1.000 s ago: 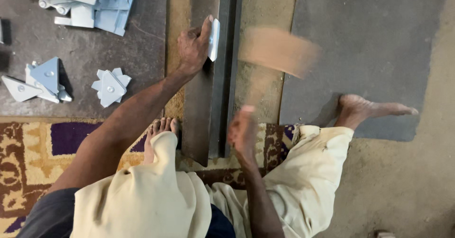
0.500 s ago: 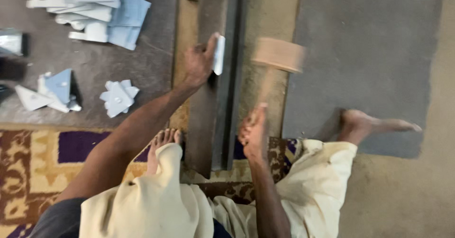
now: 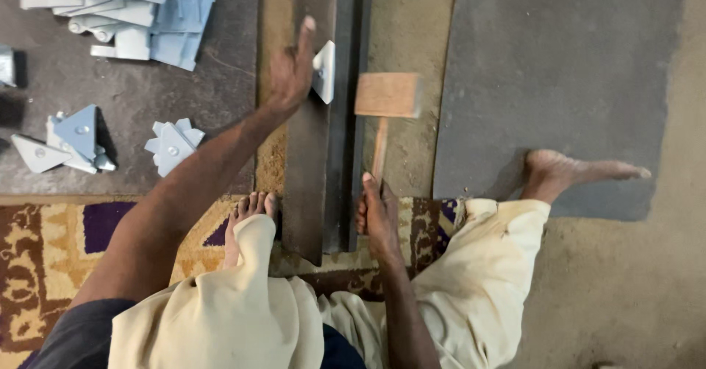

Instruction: The person sits on the floor and bends small cut sheet-metal pieces by hand against a metal angle, tapping them with a wooden mallet to fold the edges. They place each finished piece on a growing pile and pick up the next flat piece to repeat the bending.

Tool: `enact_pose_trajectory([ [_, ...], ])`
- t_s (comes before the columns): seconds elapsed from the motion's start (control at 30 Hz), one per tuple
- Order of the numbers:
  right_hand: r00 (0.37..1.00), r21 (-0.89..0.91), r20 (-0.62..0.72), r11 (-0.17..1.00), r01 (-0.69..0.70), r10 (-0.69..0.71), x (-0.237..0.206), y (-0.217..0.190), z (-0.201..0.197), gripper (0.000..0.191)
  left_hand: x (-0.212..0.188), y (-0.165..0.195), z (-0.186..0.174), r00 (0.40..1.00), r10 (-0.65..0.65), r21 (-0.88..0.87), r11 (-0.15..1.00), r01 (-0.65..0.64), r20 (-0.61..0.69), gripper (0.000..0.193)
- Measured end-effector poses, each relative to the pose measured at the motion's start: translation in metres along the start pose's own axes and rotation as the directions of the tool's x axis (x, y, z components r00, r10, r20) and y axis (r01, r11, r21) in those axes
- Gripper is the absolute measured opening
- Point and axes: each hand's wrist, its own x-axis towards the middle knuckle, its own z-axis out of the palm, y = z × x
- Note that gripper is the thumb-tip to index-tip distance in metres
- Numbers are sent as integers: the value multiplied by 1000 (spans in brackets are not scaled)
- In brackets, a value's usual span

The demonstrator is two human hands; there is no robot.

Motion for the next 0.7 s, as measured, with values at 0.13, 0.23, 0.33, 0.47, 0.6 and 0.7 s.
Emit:
enact_pose_trajectory([
  [0.13,989,56,-120,995,-84,91,-12,-24,-33,52,14,1,20,991,19,109,994,-4,-133,79],
  [0.23,968,527,-196,815,240,-158,-20,-45,-50,51,13,3,32,953,102,176,983,-52,-287,67],
  [0.33,847,603,-412,597,529,-336,-20,-40,-36,55,8,2,37,904,139,291,957,-17,-405,60],
  [0.47,984,435,-173,893,119,-47,-7,-14,-1,52,1,12,26,935,113,276,961,-17,-336,60],
  [0.6,972,367,-237,925,93,-4,7,-21,-14,48,3,17,20,919,148,393,919,8,-364,63],
  [0.7,865,572,-435,665,480,-251,5,-30,-22,51,2,15,24,946,71,323,946,37,-316,62],
])
